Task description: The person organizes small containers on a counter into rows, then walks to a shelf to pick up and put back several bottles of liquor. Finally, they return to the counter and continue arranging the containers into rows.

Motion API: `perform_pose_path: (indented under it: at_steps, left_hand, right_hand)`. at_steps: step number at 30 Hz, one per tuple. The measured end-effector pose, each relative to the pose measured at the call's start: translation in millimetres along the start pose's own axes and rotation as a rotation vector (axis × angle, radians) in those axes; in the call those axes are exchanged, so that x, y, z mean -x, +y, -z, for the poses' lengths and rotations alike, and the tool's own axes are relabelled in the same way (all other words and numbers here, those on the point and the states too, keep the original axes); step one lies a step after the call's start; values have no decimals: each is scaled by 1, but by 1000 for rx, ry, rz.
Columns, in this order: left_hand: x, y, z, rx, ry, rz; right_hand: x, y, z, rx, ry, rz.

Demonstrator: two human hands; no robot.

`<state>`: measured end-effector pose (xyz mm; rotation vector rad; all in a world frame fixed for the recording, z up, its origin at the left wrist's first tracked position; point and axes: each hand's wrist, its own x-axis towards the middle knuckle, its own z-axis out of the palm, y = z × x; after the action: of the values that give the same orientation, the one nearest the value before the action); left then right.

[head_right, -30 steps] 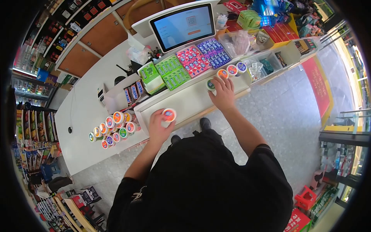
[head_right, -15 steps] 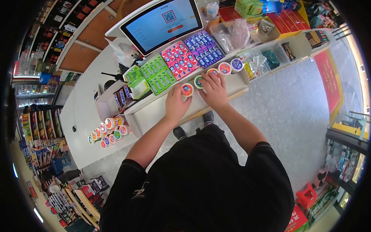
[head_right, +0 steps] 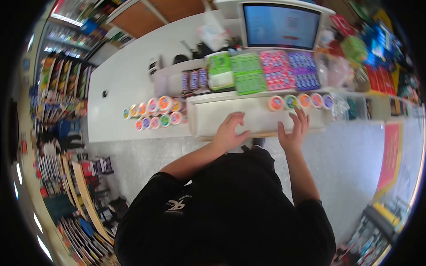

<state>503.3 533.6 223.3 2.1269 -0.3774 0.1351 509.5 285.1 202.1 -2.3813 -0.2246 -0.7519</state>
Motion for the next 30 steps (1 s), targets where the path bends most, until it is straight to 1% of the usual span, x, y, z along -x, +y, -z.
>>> perform_pose_path:
  at_steps: [1, 3, 5, 9, 10, 11, 12, 14, 17, 18, 19, 21, 22, 24, 25, 26, 27, 30]
  left_hand:
    - [16, -6, 19, 20, 5, 27]
    - [44, -16, 56, 47, 19, 51]
    - [70, -28, 101, -22, 177, 68]
    - [100, -56, 192, -258, 426, 121]
    - [103, -65, 213, -342, 456, 121]
    - [104, -73, 230, -425, 486, 118]
    - [107, -77, 244, -425, 497, 113]
    - [110, -83, 267, -460, 529, 178]
    - [114, -95, 289, -543, 498, 143]
    - [114, -99, 295, -596, 440, 165]
    - [114, -102, 299, -595, 438, 158]
    - [108, -105, 304, -695, 398, 227]
    - [107, -109, 307, -687, 389, 214]
    - [102, -122, 312, -737, 347, 231]
    - [99, -126, 315, -711, 334, 203]
    - [96, -129, 317, -763, 293, 198]
    - [93, -132, 316, -813, 251, 194]
    - [82, -135, 314, -793, 210, 159]
  right_hand:
    - [6, -17, -5, -26, -9, 23]
    - [17, -48, -10, -84, -92, 54]
    - [22, -81, -28, -210, -112, 132]
    - [15, -150, -75, -320, -205, 239]
    - [11, -166, -86, -320, -206, 250]
    - [5, -181, -99, -317, -256, 287]
    - [-2, -196, -111, -313, -302, 325]
    - [-13, -223, -137, -263, -302, 354]
    - [-29, -257, -170, -154, -303, 381]
    - [-32, -267, -179, -95, -303, 385]
    - [-34, -274, -185, -91, -297, 382]
    - [-35, -285, -197, -45, -352, 382]
    - [-35, -287, -201, -32, -345, 371]
    - [-32, -286, -208, 2, -374, 415]
    - [-30, -287, -211, 27, -370, 425]
    - [-29, -286, -213, 62, -366, 437]
    - [-29, -284, -216, 59, -343, 438]
    - [-32, -285, -214, 76, -309, 430]
